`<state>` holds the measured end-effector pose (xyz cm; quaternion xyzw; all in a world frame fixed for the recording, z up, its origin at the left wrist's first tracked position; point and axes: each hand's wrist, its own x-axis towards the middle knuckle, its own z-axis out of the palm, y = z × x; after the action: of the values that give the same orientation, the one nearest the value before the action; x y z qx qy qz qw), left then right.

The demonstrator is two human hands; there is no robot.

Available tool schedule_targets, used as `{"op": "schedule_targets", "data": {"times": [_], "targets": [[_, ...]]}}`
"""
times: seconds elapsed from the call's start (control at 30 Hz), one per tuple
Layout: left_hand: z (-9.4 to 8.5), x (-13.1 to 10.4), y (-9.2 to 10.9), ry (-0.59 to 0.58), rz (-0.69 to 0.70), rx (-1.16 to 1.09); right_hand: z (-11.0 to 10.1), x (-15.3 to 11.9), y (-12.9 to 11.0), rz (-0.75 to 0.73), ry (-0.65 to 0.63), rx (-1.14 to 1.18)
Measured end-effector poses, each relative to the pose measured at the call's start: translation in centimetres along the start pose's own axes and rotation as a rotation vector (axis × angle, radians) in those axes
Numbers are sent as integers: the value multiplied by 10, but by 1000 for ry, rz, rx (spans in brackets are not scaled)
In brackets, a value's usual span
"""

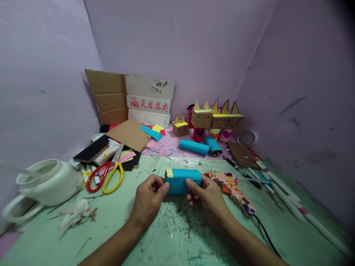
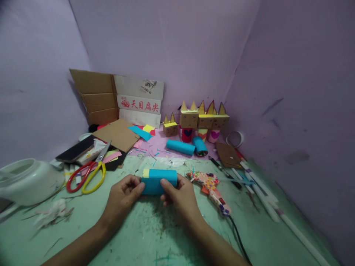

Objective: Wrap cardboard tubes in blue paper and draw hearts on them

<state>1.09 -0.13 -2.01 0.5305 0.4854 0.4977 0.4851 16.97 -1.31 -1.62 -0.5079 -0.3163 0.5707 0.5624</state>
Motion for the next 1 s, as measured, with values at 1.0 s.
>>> {"op": "schedule_targets", "data": {"times": [1.0], "targets": [[-3, -4, 6, 72, 234, 254, -1, -1, 3, -53, -6, 13]]}}
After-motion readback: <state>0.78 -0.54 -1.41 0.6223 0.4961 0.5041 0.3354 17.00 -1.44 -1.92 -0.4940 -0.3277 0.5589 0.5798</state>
